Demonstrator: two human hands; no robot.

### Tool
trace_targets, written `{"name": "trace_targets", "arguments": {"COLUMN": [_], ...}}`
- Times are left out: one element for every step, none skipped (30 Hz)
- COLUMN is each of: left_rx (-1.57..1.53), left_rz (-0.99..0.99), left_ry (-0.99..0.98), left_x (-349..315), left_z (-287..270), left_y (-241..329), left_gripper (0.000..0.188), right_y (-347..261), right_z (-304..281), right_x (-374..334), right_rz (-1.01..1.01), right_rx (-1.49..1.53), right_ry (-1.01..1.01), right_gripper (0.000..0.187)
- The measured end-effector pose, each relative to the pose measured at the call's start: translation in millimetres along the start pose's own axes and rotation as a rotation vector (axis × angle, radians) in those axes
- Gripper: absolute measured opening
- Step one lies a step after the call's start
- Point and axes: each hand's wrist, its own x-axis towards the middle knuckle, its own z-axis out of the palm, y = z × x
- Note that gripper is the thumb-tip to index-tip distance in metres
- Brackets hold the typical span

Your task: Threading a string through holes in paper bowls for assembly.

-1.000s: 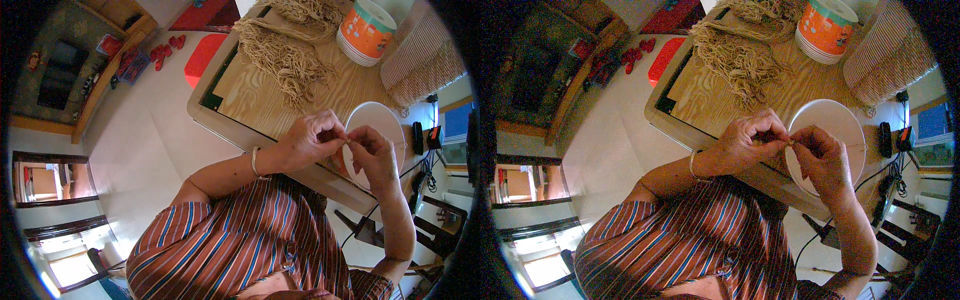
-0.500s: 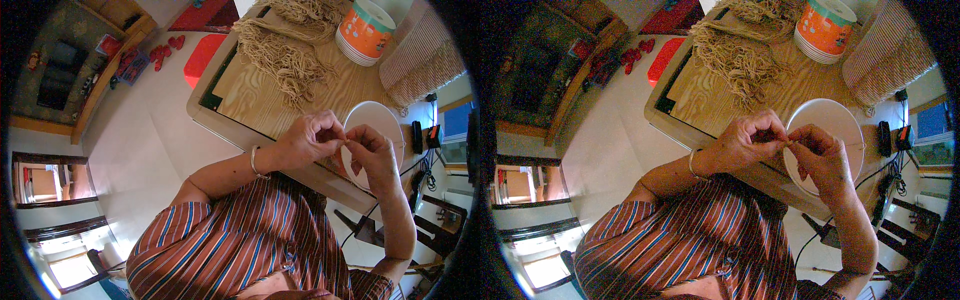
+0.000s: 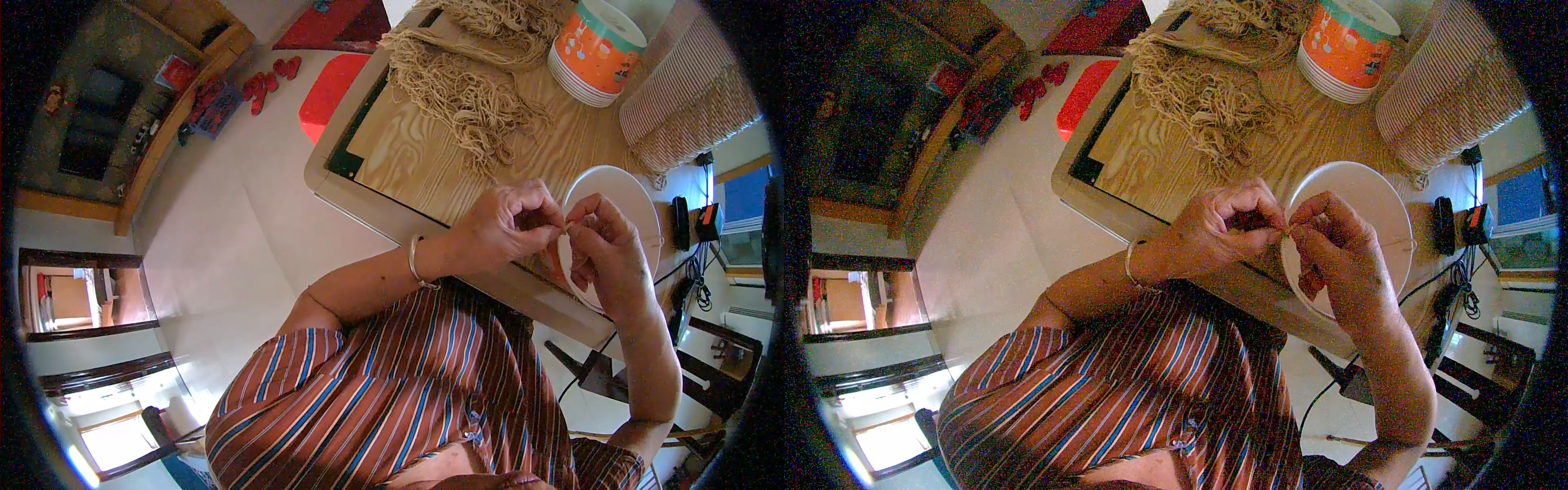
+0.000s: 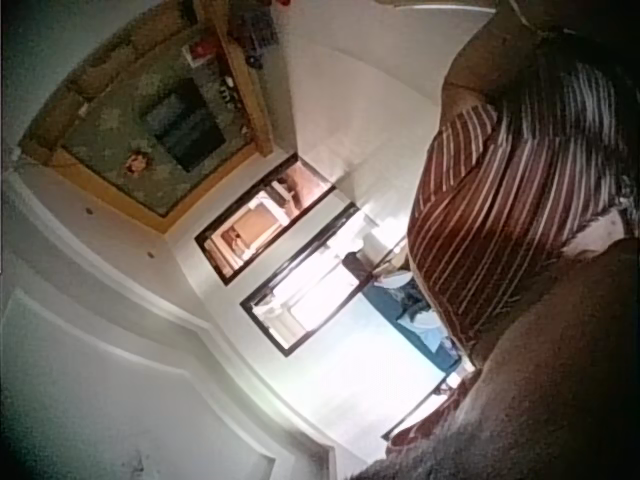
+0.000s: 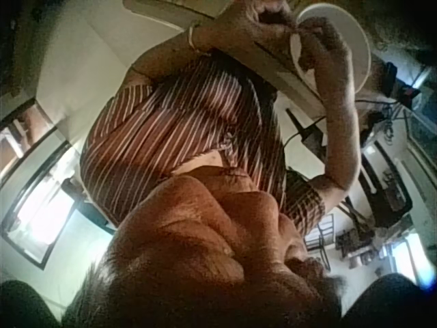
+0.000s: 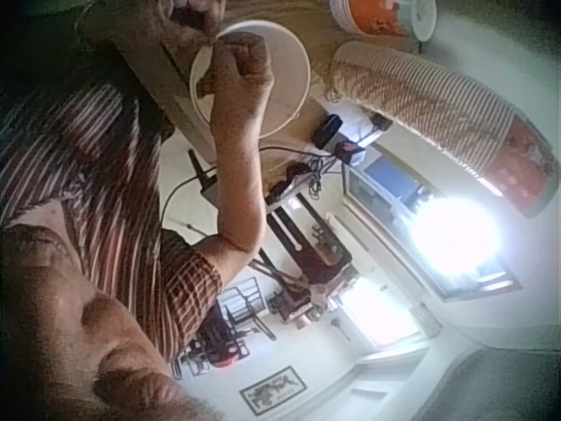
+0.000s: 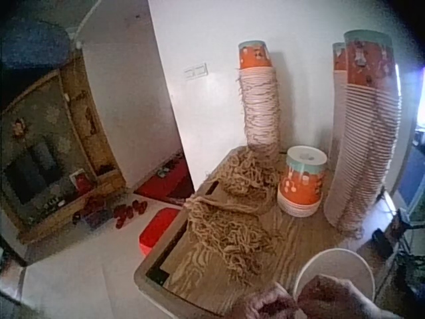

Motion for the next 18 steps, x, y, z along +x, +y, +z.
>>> {"name": "trace_targets", "arguments": {"left_rx": [-0.001,0.013,0.026,0.026,0.023,0.020,0.020,-0.021,-0.063,-0.063,-0.063,-0.063,-0.063,-0.104,-0.144,-0.144,-0.156,-0.167], "left_rz": [0.001,-0.035,-0.070,-0.070,-0.077,-0.085,-0.085,-0.129,-0.172,-0.172,-0.185,-0.198,-0.198,-0.190,-0.183,-0.183,-0.199,-0.216], "left_ry": [-0.001,-0.024,-0.047,-0.047,-0.053,-0.059,-0.059,-0.059,-0.059,-0.060,-0.065,-0.069,-0.070,-0.046,-0.022,-0.022,-0.014,-0.005], "left_x": [0,0,0,0,0,1,0,0,0,0,1,1,0,-1,-2,-2,-3,-3], "left_z": [-1,-2,-3,-2,-2,-2,-2,-1,-1,-1,-2,-2,-1,0,1,1,1,0], "left_y": [1,3,4,4,4,4,5,6,8,9,10,10,9,6,5,5,5,6], "left_gripper": [0.009,0.010,0.011,0.011,0.011,0.010,0.010,0.010,0.010,0.010,0.010,0.009,0.009,0.009,0.008,0.008,0.008,0.008], "right_y": [1,3,4,3,0,-2,0,4,6,7,7,7,7,6,5,5,5,5], "right_z": [-1,-3,-4,-3,-1,1,-1,-3,-4,-5,-5,-6,-7,-10,-12,-12,-12,-13], "right_x": [0,1,2,1,0,-1,0,2,3,3,3,3,3,3,3,2,2,1], "right_rz": [0.000,-0.004,-0.007,-0.007,-0.018,-0.029,-0.029,-0.041,-0.053,-0.053,-0.049,-0.046,-0.046,-0.015,0.015,0.016,0.045,0.075], "right_rx": [0.000,0.006,0.011,0.010,-0.052,-0.113,-0.113,-0.110,-0.108,-0.107,-0.085,-0.063,-0.063,-0.041,-0.019,-0.019,0.057,0.133], "right_ry": [0.001,-0.005,-0.012,-0.011,0.013,0.037,0.037,0.029,0.021,0.022,0.019,0.015,0.016,-0.017,-0.051,-0.051,-0.074,-0.097], "right_gripper": [0.004,0.005,0.006,0.006,0.006,0.007,0.007,0.007,0.006,0.006,0.007,0.007,0.007,0.008,0.010,0.010,0.011,0.012]}}
